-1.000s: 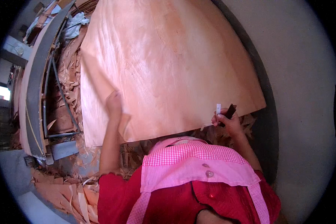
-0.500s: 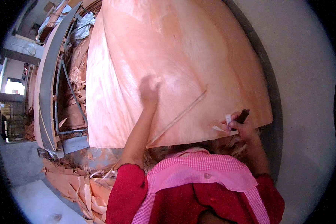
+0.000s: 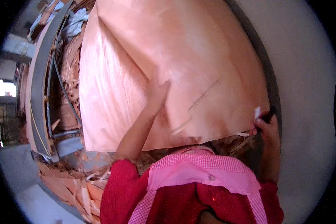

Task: The person prepares wood veneer by using a utility knife to trim edges and small strips, applying adhesive tape to join pieces, and smoothing the surface with a tool.

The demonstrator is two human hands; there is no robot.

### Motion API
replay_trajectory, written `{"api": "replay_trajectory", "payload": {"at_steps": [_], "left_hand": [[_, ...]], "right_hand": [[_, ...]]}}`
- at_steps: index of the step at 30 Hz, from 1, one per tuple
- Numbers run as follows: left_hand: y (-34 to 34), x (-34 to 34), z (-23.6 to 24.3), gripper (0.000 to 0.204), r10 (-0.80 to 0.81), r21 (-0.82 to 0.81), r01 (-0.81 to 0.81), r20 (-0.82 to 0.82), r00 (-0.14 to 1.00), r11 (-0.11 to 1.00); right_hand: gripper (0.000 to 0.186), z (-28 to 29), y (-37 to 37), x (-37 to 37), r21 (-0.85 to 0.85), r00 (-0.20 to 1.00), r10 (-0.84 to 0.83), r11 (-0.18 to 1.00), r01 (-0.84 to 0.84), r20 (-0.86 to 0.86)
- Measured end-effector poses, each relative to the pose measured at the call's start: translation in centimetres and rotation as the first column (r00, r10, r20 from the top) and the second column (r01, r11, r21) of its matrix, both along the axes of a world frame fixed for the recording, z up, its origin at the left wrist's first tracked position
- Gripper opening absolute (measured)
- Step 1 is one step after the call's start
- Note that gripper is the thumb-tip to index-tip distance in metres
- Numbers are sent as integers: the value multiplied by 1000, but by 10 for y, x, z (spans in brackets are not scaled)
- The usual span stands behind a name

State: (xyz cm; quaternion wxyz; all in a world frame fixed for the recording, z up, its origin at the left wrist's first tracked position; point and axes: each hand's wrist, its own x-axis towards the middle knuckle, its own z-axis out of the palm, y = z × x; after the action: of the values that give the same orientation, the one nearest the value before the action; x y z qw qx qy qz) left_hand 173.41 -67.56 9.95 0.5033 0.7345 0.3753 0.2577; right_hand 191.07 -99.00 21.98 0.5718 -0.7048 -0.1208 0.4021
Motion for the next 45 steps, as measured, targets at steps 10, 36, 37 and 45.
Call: {"api": "replay_trajectory", "payload": {"at_steps": [10, 36, 37, 45], "left_hand": [[-28, 270, -14, 63, -263, -98, 249, -168, 950, 964], [171, 216, -147, 68, 23, 680, 364, -488, 872, 636], [172, 216, -152, 66, 14, 676, 357, -478, 878, 645], [176, 215, -151, 56, -24, 701, 455, -530, 847, 550]], "right_hand": [[16, 32, 4, 38, -76, 993, 44, 996, -36, 105], [19, -97, 184, 77, 10, 871, 144, 987, -158, -470], [19, -102, 196, 79, 6, 884, 141, 988, -154, -445], [15, -147, 258, 103, -20, 877, -89, 996, 90, -472]]}}
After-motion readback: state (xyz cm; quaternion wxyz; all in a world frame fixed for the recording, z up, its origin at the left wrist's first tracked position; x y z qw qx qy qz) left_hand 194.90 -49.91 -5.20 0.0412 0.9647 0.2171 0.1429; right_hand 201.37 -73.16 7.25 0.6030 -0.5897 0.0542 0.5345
